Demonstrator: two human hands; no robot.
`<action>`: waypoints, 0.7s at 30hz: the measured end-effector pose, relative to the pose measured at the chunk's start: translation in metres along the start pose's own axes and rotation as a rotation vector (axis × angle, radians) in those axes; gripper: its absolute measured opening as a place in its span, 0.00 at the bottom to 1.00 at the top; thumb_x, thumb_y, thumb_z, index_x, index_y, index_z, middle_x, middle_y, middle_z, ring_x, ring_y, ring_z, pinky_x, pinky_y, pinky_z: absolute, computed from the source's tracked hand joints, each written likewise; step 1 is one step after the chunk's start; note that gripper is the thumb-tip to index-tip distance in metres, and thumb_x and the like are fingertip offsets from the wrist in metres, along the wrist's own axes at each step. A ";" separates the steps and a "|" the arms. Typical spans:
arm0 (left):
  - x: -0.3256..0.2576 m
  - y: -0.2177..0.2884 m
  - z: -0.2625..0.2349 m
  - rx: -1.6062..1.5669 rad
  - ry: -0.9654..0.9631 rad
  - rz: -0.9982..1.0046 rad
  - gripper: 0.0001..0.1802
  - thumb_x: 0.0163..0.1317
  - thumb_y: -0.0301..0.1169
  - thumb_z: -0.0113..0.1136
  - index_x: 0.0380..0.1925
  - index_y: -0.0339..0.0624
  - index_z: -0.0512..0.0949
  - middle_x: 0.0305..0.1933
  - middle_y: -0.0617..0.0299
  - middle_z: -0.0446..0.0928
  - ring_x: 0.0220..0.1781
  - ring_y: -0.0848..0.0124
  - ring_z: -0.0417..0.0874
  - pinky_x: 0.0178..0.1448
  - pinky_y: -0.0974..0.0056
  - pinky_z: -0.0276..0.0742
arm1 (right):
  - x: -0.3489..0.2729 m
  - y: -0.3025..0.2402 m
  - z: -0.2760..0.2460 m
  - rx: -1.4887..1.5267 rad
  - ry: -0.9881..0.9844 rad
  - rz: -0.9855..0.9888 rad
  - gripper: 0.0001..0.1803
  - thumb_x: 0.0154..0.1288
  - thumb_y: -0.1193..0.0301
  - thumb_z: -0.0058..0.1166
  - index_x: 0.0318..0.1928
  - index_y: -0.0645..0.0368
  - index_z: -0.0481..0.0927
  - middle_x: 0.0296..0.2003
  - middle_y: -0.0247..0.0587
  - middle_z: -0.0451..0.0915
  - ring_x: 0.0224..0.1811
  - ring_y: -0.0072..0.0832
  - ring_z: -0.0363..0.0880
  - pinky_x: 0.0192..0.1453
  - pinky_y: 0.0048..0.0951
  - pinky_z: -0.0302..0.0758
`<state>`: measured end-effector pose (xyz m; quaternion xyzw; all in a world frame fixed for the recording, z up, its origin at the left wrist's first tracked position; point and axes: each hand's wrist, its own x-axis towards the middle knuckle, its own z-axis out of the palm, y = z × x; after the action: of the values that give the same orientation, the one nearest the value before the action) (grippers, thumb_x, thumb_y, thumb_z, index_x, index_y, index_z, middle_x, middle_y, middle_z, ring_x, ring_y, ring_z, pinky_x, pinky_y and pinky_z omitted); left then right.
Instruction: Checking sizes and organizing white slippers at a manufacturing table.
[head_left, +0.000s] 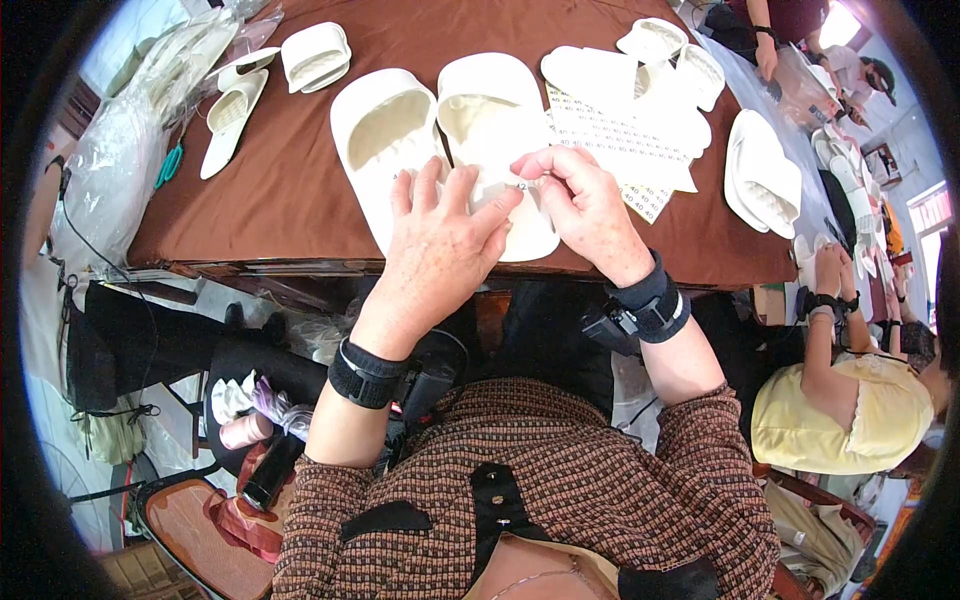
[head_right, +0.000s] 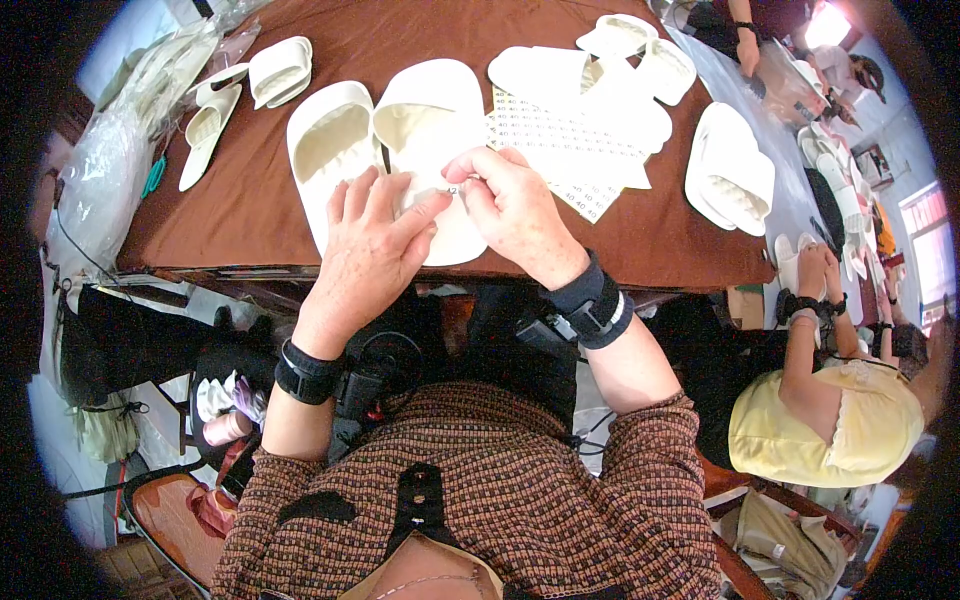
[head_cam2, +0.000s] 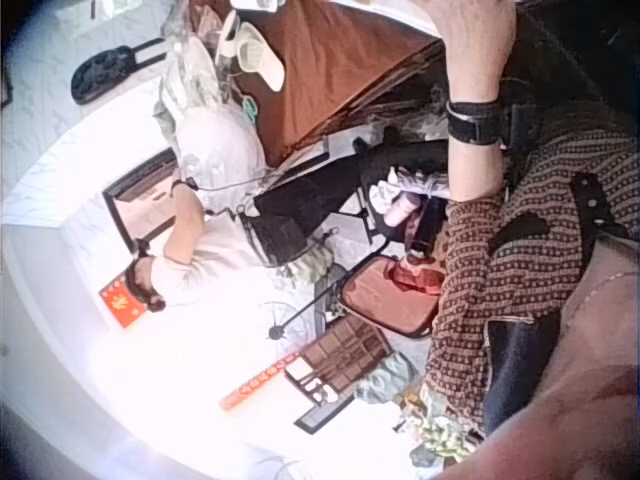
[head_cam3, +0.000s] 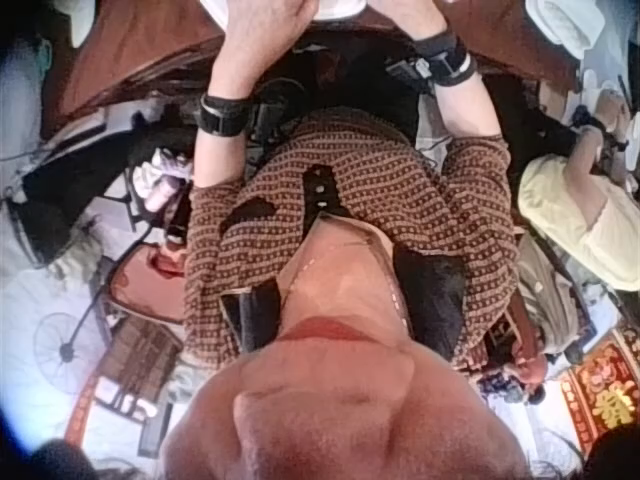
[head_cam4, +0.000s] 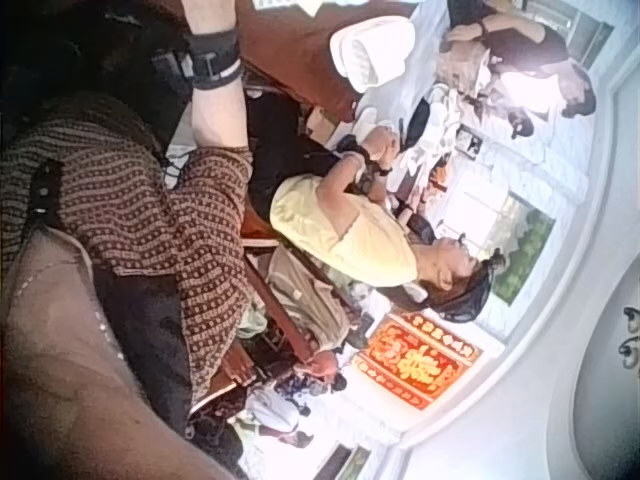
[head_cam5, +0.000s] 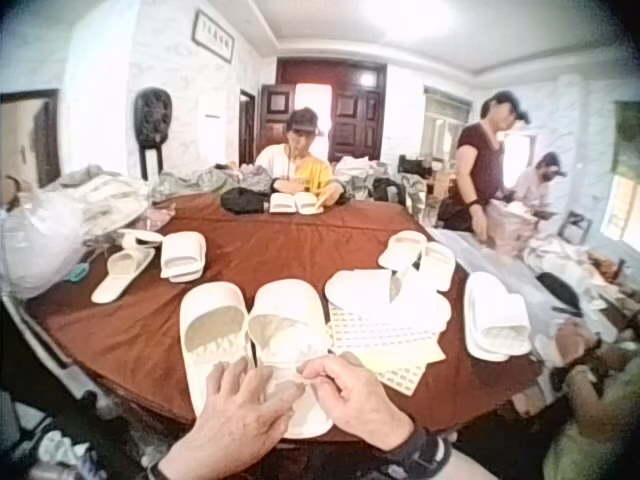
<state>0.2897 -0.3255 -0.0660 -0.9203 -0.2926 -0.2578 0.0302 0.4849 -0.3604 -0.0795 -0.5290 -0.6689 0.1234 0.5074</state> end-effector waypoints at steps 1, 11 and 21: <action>0.000 0.000 0.000 -0.003 0.004 0.003 0.19 0.63 0.35 0.60 0.54 0.60 0.80 0.58 0.53 0.72 0.66 0.50 0.67 0.70 0.37 0.58 | 0.000 0.000 0.000 0.000 0.000 0.000 0.09 0.64 0.80 0.48 0.40 0.57 0.80 0.36 0.43 0.83 0.39 0.38 0.79 0.44 0.35 0.78; -0.001 0.000 0.001 0.019 0.017 0.007 0.19 0.63 0.35 0.60 0.55 0.60 0.80 0.58 0.54 0.72 0.66 0.50 0.67 0.69 0.37 0.59 | 0.000 -0.003 0.000 -0.029 -0.003 -0.035 0.09 0.63 0.81 0.47 0.40 0.58 0.80 0.37 0.40 0.84 0.39 0.37 0.78 0.44 0.35 0.77; -0.002 0.000 0.003 0.016 0.031 0.006 0.19 0.63 0.35 0.61 0.54 0.60 0.80 0.59 0.53 0.72 0.66 0.49 0.67 0.70 0.38 0.58 | 0.000 -0.002 -0.001 -0.019 -0.015 -0.041 0.09 0.63 0.81 0.48 0.40 0.58 0.80 0.37 0.40 0.84 0.39 0.37 0.77 0.45 0.35 0.76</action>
<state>0.2890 -0.3259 -0.0696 -0.9168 -0.2912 -0.2697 0.0430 0.4843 -0.3613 -0.0774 -0.5190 -0.6846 0.1105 0.4998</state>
